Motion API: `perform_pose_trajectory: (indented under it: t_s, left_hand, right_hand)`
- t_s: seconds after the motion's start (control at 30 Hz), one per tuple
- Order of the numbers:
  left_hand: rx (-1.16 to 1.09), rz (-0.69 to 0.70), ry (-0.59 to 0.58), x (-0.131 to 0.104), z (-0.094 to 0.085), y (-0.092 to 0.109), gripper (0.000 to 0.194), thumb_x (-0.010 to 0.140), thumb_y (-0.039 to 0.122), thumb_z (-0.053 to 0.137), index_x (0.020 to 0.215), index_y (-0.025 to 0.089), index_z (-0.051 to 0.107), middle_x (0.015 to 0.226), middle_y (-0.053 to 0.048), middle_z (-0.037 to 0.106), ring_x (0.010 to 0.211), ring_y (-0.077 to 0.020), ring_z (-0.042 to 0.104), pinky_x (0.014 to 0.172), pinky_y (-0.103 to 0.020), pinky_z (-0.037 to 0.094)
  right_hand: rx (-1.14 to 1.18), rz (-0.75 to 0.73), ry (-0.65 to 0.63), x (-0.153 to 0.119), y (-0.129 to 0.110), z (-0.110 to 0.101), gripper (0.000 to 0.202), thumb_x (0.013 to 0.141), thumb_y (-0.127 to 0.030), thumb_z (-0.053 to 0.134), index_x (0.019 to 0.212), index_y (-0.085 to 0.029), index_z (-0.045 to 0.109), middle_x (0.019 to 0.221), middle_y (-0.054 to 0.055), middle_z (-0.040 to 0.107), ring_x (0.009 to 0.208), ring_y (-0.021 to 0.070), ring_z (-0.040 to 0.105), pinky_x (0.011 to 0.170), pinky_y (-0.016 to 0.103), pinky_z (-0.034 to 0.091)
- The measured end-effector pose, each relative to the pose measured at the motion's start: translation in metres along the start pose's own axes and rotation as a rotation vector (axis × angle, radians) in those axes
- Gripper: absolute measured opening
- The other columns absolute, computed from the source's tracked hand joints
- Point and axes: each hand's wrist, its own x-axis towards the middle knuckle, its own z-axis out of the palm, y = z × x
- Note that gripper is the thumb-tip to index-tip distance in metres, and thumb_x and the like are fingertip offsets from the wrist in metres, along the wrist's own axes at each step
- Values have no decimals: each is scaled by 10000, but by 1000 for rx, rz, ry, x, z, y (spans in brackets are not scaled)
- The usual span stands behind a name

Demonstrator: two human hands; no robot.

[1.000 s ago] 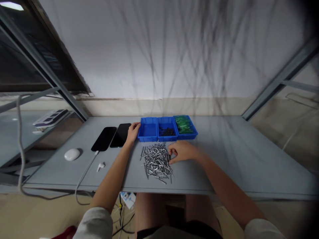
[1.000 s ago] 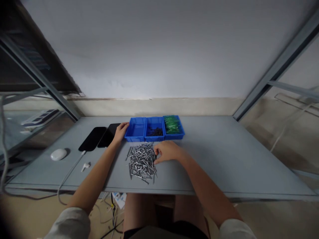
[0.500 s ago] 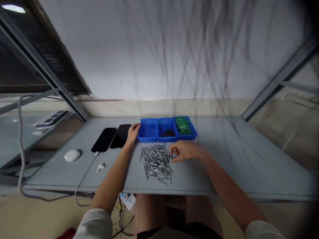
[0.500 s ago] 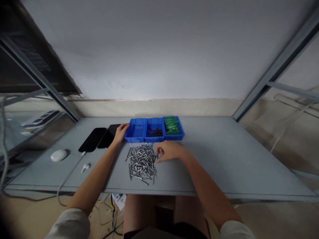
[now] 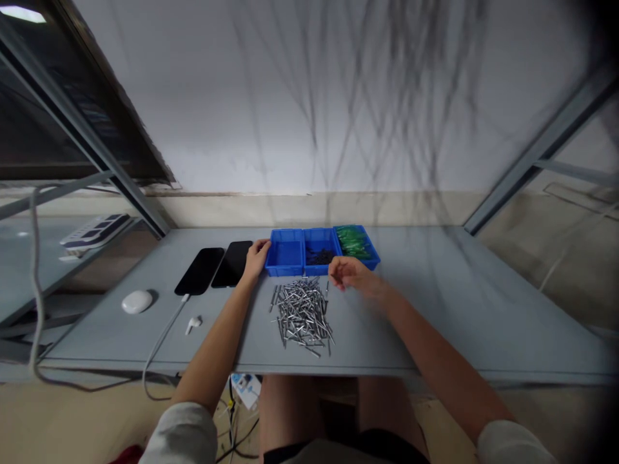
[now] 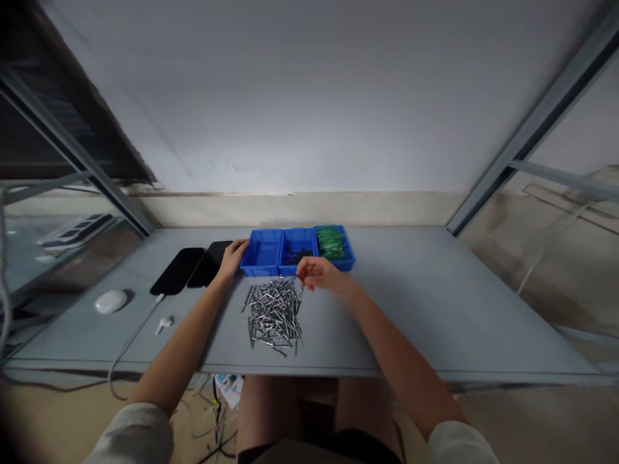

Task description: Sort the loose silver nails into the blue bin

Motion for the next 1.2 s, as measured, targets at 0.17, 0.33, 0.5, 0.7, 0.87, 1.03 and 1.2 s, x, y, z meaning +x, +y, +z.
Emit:
perform_pose_trajectory:
  t_s: [0.17,0.33,0.5,0.7,0.87,1.03,1.2]
  left_hand:
    - [20,2,7,0,0,0,389,674,483,621,866,154,695,869,-69,697,865,-212,605,835,-320,431]
    - [26,19,0,0,0,-1,385,679,475,613,863,147,693,860,-71,692,852,-208,603,819,-312,430]
    - [27,14,3,-1,-1,2,368,682,472,615,850,154,691,846,-67,690,837,-206,602,815,-315,430]
    - [23,4,-9,-3,-2,5,366,679,472,620,853,160,695,863,-69,690,862,-210,600,827,-309,421]
    - [21,1,2,-2,-1,4,366,670,474,621,842,159,693,861,-69,691,856,-211,600,826,-312,424]
    - [32,8,7,-2,-1,3,365,678,475,614,848,162,693,868,-69,692,869,-214,598,823,-310,424]
    - [53,8,16,-2,-1,3,353,683,472,610,836,165,696,862,-65,695,886,-219,597,837,-313,425]
  right_hand:
    - [185,-52,234,2,4,3,576,628,-782,565,785,-245,427,637,-42,370,508,111,310,466,243,297]
    - [167,-69,416,0,2,1,609,770,-798,184,881,-270,466,664,-14,280,564,171,243,505,279,274]
    - [60,-72,467,0,-2,0,690,776,-792,72,961,-287,504,663,-10,296,557,175,219,489,280,270]
    - [-41,-116,506,4,-5,-5,494,799,-718,345,941,-273,506,634,-28,366,515,141,317,471,260,306]
    - [-573,-170,661,2,-10,-4,400,667,-524,700,894,-223,568,710,-1,551,615,145,481,613,289,427]
    - [-1090,-266,749,1,-7,-3,233,769,-384,659,930,-218,630,851,61,636,868,239,540,830,380,434]
    - [-1295,-202,699,3,3,-5,244,832,-333,589,1041,-219,646,1018,96,638,999,290,508,892,436,392]
